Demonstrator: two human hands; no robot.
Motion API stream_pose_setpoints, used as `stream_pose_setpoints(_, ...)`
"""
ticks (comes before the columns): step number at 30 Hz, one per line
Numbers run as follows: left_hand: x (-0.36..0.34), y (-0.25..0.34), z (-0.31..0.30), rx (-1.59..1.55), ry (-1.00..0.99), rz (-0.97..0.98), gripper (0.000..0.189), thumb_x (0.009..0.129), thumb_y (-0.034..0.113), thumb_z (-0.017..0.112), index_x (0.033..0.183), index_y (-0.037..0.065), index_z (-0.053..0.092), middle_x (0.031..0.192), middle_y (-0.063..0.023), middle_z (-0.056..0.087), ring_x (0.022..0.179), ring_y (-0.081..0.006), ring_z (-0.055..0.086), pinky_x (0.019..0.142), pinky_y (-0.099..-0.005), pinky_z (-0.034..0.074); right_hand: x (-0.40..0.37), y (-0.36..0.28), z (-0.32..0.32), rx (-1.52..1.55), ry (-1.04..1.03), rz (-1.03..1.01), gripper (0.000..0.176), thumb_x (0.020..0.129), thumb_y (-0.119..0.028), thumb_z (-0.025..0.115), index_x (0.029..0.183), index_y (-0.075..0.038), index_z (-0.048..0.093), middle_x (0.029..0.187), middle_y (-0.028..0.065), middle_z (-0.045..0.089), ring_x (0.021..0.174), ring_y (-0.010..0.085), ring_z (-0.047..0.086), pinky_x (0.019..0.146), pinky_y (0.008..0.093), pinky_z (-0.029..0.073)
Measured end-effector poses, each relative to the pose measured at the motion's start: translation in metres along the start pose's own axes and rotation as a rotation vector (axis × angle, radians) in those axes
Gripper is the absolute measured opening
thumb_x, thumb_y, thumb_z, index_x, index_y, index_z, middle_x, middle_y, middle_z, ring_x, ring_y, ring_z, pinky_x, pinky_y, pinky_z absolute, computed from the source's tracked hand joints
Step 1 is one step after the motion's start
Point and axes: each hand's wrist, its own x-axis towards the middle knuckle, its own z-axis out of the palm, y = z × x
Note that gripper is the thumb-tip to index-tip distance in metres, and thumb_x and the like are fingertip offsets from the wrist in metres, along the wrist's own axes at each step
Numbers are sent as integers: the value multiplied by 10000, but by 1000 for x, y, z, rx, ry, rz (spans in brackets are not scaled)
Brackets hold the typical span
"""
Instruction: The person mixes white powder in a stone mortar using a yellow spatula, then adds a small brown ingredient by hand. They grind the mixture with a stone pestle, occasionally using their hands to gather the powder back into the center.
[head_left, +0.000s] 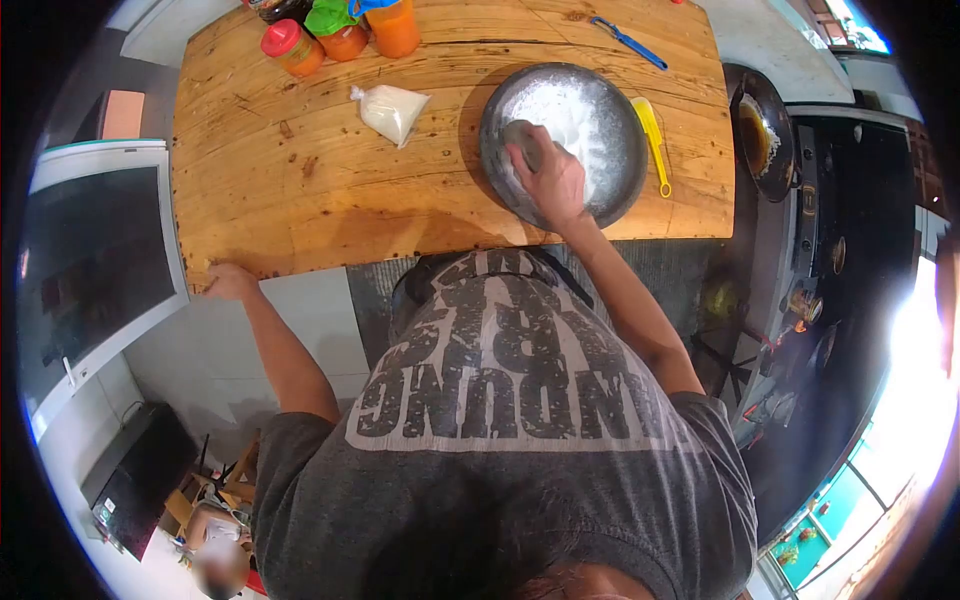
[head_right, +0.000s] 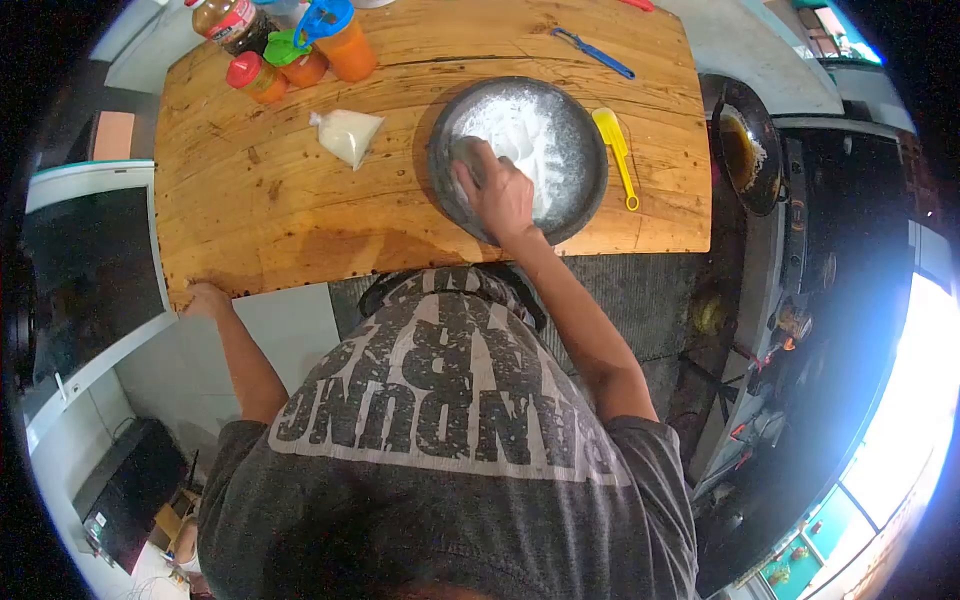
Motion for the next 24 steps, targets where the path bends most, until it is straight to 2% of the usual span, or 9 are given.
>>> stream_pose_setpoints(2,0,2,-1,24,-10,-7,738,921,357,453,1402,-55,75,1233,-373,434,1062,-470,532,861,-523,490,22,11,3,-81,-40,48,351,854,-369,632,1085,-113,565,547,147,585,546,321,628,518,406,501)
stream_pose_setpoints(5,-29,30,-11,18,4,-25,722,916,357,465,1388,-54,106,1220,-367,448,1041,-468,540,854,-528,490,74,20,-24,117,-272,297,356,844,-401,651,1043,-109,605,651,151,651,623,277,668,532,369,513)
stream_pose_setpoints(8,-43,42,-12,-47,12,0,709,910,357,475,1378,-46,127,1209,-364,457,1033,-466,543,855,-529,491,49,15,-20,324,-367,412,381,830,-405,671,1046,-98,608,651,139,652,608,260,667,540,347,506)
stream_pose_setpoints(9,-43,40,-13,-43,16,0,704,910,357,476,1376,-43,132,1205,-364,460,1035,-465,543,856,-527,492,26,5,-12,132,-234,186,374,834,-384,671,1050,-86,608,653,142,654,615,276,670,531,355,505)
stream_pose_setpoints(11,-35,31,-13,-30,28,-5,700,908,359,478,1372,-36,134,1199,-364,463,1039,-464,542,857,-526,493,6,-10,-7,99,-22,46,347,838,-373,667,1030,-90,614,622,141,642,612,303,665,498,370,493)
stream_pose_setpoints(15,-36,31,-12,-90,6,-32,707,900,366,486,1366,-30,134,1188,-362,470,1039,-462,547,852,-527,497,48,5,-9,-62,-3,68,341,841,-398,657,992,-95,621,595,132,638,578,311,650,487,357,478)
stream_pose_setpoints(19,-11,14,-3,1,7,-90,709,893,379,488,1362,-26,144,1165,-350,487,1004,-463,562,835,-527,499,44,-5,-32,299,-288,383,359,828,-369,661,1012,-65,613,684,192,662,649,321,672,585,393,525)
stream_pose_setpoints(21,-15,17,-2,0,37,-70,701,894,379,479,1365,-21,147,1160,-343,494,986,-465,568,823,-526,499,7,-13,-13,169,18,-18,313,829,-337,665,1034,-110,597,612,153,641,561,325,647,495,389,508)
stream_pose_setpoints(24,-24,27,-6,6,19,-94,703,892,379,476,1373,-11,145,1166,-335,497,982,-461,568,811,-524,496,20,2,-3,11,2,34,298,831,-356,657,1000,-118,601,583,162,618,544,340,637,464,409,491)
